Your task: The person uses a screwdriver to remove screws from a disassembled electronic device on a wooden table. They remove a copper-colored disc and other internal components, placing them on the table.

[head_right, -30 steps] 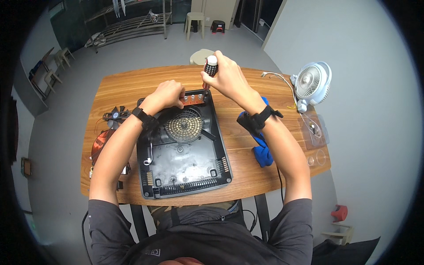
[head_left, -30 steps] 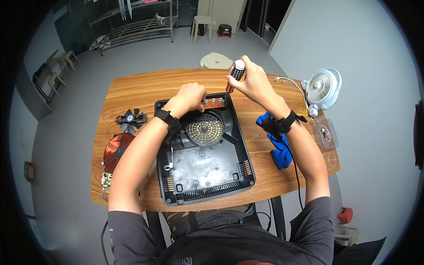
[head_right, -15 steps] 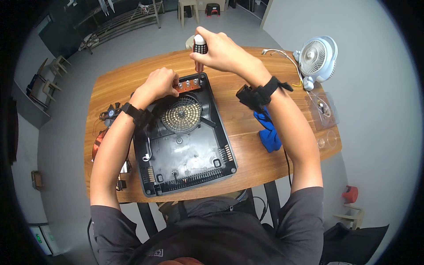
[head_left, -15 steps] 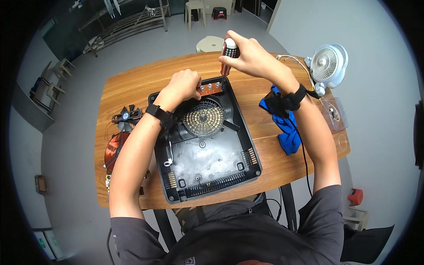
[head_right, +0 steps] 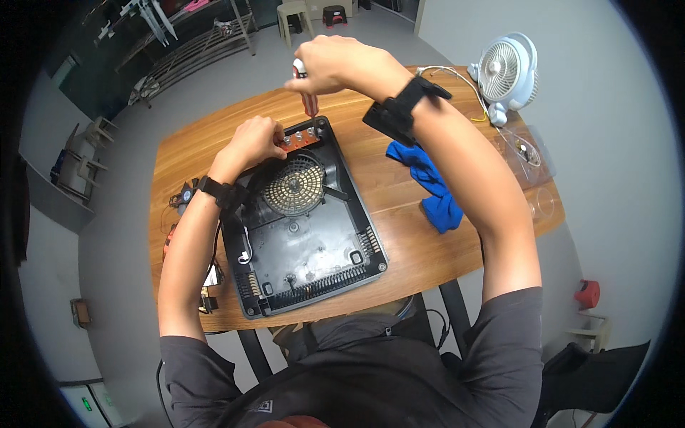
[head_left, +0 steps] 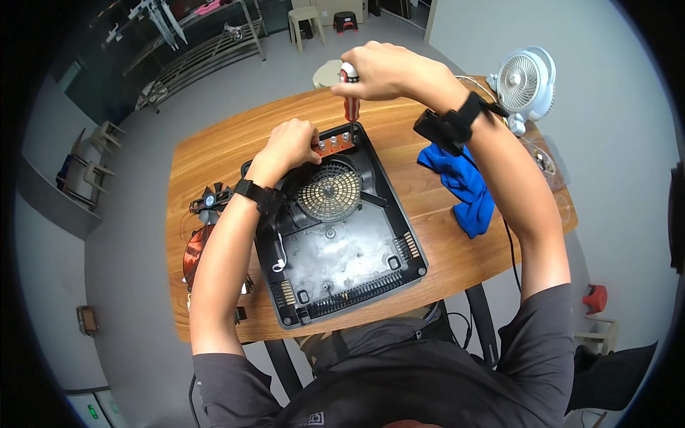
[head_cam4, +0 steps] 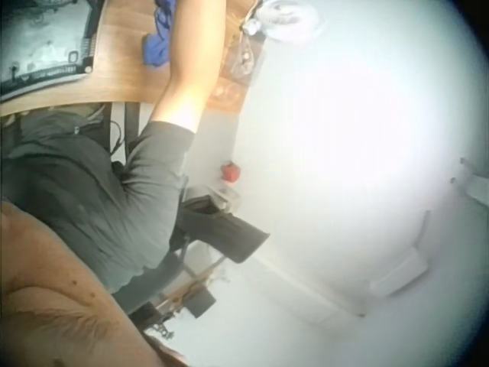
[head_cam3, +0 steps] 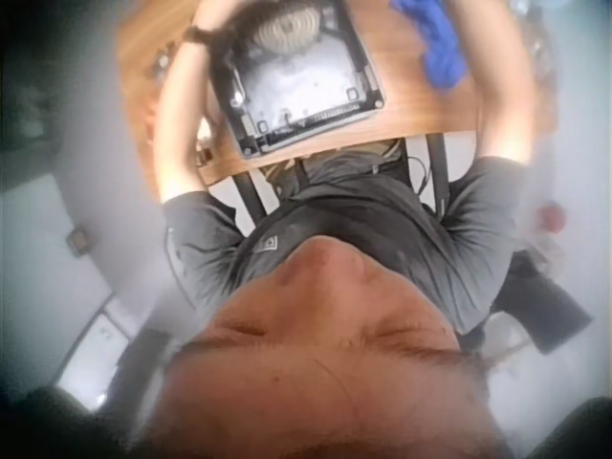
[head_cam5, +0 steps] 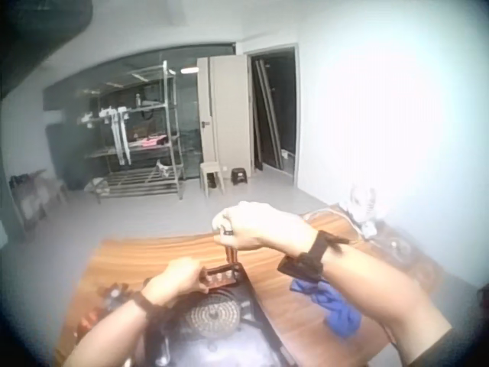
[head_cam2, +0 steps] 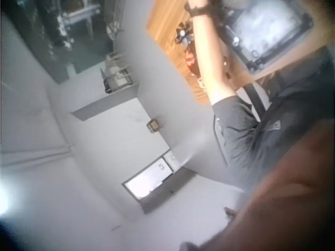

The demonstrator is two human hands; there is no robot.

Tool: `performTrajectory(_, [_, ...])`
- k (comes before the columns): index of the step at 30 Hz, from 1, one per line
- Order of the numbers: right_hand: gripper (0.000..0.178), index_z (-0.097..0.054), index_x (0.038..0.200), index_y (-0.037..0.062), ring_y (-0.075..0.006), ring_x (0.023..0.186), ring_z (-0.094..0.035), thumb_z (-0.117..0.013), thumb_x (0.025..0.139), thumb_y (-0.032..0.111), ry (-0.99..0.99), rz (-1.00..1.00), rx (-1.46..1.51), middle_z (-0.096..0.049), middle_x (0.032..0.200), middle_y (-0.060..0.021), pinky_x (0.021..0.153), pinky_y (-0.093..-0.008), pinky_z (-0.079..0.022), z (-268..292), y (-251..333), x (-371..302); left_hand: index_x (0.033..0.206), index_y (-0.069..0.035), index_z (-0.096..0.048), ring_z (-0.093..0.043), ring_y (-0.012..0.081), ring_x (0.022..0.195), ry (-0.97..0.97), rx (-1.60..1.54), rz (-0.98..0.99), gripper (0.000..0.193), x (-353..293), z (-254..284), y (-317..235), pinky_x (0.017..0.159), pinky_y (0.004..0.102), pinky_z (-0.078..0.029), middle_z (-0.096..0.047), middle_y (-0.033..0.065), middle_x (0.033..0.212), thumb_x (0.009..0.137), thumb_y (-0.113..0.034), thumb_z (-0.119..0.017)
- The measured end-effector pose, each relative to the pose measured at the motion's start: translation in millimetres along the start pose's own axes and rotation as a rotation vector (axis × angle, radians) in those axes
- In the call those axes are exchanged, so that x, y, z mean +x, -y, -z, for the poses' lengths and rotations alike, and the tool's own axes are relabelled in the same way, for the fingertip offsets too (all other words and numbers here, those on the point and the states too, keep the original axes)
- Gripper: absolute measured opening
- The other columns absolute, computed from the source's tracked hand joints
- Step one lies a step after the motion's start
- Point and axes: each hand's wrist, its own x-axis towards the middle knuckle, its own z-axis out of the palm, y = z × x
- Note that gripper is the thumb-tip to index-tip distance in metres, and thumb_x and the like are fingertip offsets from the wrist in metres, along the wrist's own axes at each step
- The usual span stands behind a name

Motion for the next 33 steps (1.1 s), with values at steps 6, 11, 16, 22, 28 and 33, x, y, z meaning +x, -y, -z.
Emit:
performTrajectory(6, [0.051, -0.074, 0.089, 0.0024, -0.0400, 0.080, -0.072, -0.052, 0.097, 0.048, -0.089, 0.011, -0.029, -0.071, 0.077, -0.0220, 0.079, -0.0473, -0.058, -10.2, -1.7, 7.7, 0.092, -0.008, -0.077, -0.072, 0.0339, 0.094, -0.011, -0.011, 0.006, 0.034, -0.6, -0.1, -0.8, 0.083, 0.0442, -0.056, -0.076, 0.0137, 0.091, 0.065, -0.024, -0.093])
performTrajectory(11, [0.035, -0.070, 0.097, 0.0029, -0.0374, 0.086, -0.071, -0.056, 0.094, 0.034, -0.069, 0.092, -0.019, -0.071, 0.082, -0.0190, 0.081, -0.0459, -0.057, -13.7, -7.9, 7.4, 0.093, -0.007, -0.078, -0.072, 0.0337, 0.093, -0.015, -0.002, -0.011, 0.035, 0.6, -2.7, 1.0, 0.083, 0.0435, -0.056, -0.076, 0.0141, 0.092, 0.066, -0.023, -0.092])
performTrajectory(16, [0.030, -0.068, 0.102, 0.0037, -0.0365, 0.092, -0.069, -0.059, 0.095, 0.031, -0.085, 0.208, -0.008, -0.070, 0.086, -0.0168, 0.083, -0.0463, -0.054, -19.5, -10.4, 5.6, 0.096, -0.005, -0.078, -0.073, 0.0331, 0.091, 0.004, -0.007, -0.012, 0.036, 0.4, -1.3, 1.6, 0.082, 0.0426, -0.056, -0.077, 0.0141, 0.092, 0.067, -0.023, -0.091])
performTrajectory(22, [0.026, -0.068, 0.101, 0.0035, -0.0334, 0.102, -0.068, -0.062, 0.094, 0.028, -0.110, 0.248, 0.119, -0.070, 0.106, -0.0165, 0.085, -0.0441, -0.054, -28.9, -10.1, 14.1, 0.094, -0.006, -0.077, -0.071, 0.0346, 0.094, 0.008, -0.028, 0.012, 0.035, -0.9, 2.1, -2.9, 0.083, 0.0442, -0.055, -0.076, 0.0156, 0.092, 0.067, -0.024, -0.091])
performTrajectory(28, [0.028, -0.071, 0.095, 0.0015, -0.0318, 0.092, -0.072, -0.064, 0.089, 0.028, -0.045, 0.128, 0.049, -0.073, 0.094, -0.0155, 0.082, -0.0414, -0.056, -15.4, 1.7, 5.0, 0.095, -0.006, -0.078, -0.072, 0.0345, 0.092, 0.019, -0.015, 0.007, 0.036, -1.3, 1.8, -1.9, 0.082, 0.0442, -0.056, -0.076, 0.0155, 0.092, 0.067, -0.025, -0.091])
performTrajectory(33, [0.027, -0.070, 0.095, 0.0018, -0.0326, 0.085, -0.073, -0.063, 0.089, 0.026, -0.102, 0.146, 0.075, -0.075, 0.086, -0.0143, 0.078, -0.0433, -0.057, -25.1, -2.4, 12.8, 0.095, -0.006, -0.078, -0.072, 0.0343, 0.092, 0.016, -0.012, 0.010, 0.036, -2.0, 2.7, -3.5, 0.082, 0.0442, -0.056, -0.076, 0.0149, 0.092, 0.068, -0.026, -0.091])
